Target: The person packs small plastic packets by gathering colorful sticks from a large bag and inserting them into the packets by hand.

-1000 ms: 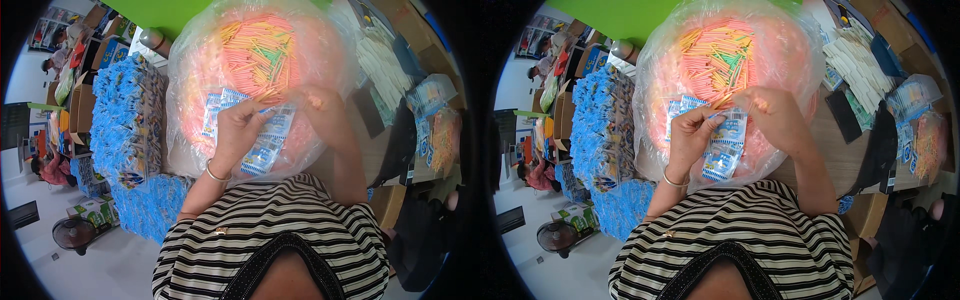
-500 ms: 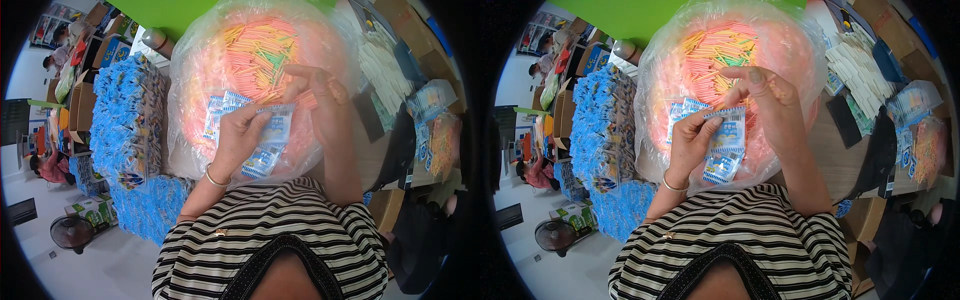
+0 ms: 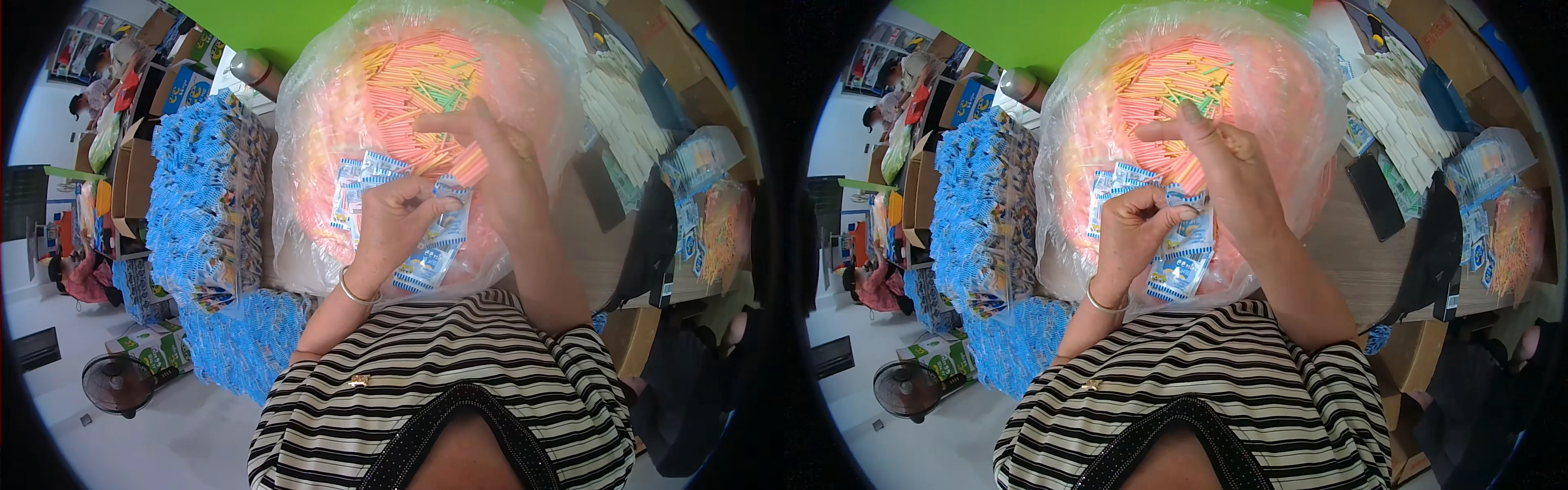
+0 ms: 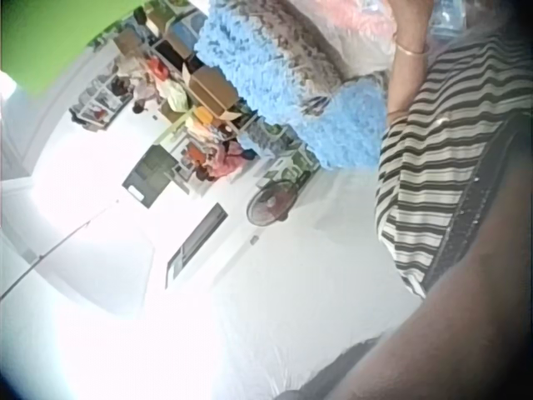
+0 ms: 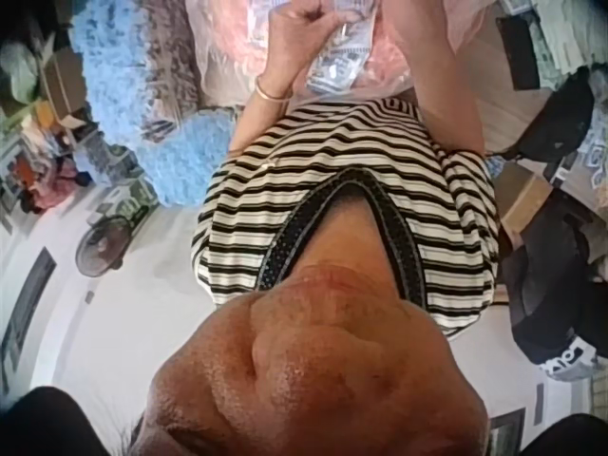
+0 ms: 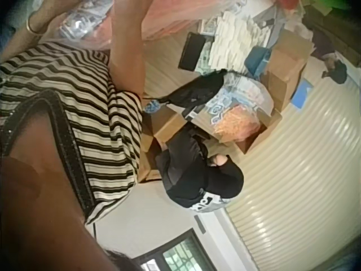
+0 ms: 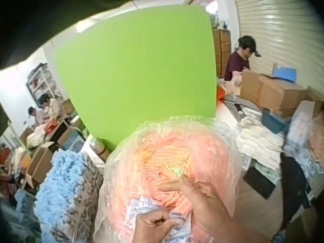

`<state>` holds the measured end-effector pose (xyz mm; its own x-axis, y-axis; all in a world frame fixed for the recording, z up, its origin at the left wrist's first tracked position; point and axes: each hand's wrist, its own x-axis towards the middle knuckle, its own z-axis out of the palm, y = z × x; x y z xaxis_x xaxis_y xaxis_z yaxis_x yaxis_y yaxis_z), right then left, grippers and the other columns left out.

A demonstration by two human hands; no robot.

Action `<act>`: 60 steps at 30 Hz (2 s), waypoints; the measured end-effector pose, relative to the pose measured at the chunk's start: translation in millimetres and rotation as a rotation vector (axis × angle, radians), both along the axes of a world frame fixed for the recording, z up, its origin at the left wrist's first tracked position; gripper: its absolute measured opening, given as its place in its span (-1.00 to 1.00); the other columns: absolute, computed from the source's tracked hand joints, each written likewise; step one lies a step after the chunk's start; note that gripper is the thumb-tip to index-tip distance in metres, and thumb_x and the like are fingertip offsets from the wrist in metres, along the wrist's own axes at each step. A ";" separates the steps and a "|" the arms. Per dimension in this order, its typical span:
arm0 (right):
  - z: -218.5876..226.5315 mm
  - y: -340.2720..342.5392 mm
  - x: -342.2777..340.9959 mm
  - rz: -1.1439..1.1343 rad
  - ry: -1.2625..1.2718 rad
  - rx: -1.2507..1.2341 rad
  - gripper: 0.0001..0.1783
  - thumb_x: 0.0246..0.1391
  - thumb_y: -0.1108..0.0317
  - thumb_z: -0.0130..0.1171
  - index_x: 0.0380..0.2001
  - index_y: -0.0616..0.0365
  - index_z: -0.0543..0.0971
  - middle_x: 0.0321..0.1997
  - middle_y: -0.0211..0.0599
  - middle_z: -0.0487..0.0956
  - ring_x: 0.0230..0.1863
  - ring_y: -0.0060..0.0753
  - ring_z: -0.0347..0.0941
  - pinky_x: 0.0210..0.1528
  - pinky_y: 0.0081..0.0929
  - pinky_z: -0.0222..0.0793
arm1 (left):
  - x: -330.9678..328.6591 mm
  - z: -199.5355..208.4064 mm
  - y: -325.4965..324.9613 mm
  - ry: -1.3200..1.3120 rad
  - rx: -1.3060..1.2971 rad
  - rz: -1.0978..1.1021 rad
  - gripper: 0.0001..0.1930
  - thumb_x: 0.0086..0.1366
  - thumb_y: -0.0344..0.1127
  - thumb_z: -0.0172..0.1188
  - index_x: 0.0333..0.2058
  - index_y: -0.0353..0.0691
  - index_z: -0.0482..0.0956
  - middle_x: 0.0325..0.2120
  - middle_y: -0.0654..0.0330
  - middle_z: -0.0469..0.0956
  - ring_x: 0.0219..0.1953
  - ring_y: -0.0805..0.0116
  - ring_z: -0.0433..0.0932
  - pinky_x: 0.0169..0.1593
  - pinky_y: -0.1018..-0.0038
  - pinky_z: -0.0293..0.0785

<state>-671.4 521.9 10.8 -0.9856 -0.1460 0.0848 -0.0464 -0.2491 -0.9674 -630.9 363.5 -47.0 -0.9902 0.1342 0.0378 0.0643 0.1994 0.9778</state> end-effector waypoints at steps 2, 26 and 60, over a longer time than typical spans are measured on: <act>-3.2 -1.3 -2.1 0.086 0.008 0.101 -0.40 0.44 0.08 -0.24 -0.16 0.37 0.66 -0.10 -0.15 0.67 0.06 -0.41 0.49 0.27 -0.39 0.19 | -0.3 -1.8 -1.6 -0.008 0.023 -0.005 -0.88 0.12 -0.45 0.43 -0.43 -0.35 0.66 -0.64 0.30 0.57 -0.56 0.68 0.39 -0.50 0.62 0.34; 1.0 31.0 12.0 0.118 0.352 0.630 -0.78 -0.01 0.48 0.35 -0.26 0.28 0.60 -0.22 -0.22 0.58 -0.18 -0.42 0.51 -0.11 -0.44 0.41 | 1.1 4.1 11.9 0.050 0.631 0.120 -0.68 0.45 -0.33 0.06 0.07 -0.39 0.53 -0.13 0.12 0.64 -0.14 0.45 0.59 -0.05 0.53 0.53; -63.4 -51.0 -135.9 -0.029 0.380 1.118 -0.74 0.30 0.24 -0.02 -0.23 0.26 0.45 -0.27 -0.08 0.59 -0.19 -0.12 0.52 -0.08 -0.23 0.39 | -3.9 -31.0 -28.9 0.454 -0.543 0.416 -0.73 0.15 -0.40 0.25 -0.14 -0.22 0.52 -0.20 0.10 0.54 -0.02 0.04 0.44 0.08 0.17 0.23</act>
<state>-807.3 470.9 -52.6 -0.9288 -0.3034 0.2126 -0.3701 0.7332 -0.5704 -634.9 334.6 -78.0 -0.8671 -0.1258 0.4820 0.2466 0.7324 0.6346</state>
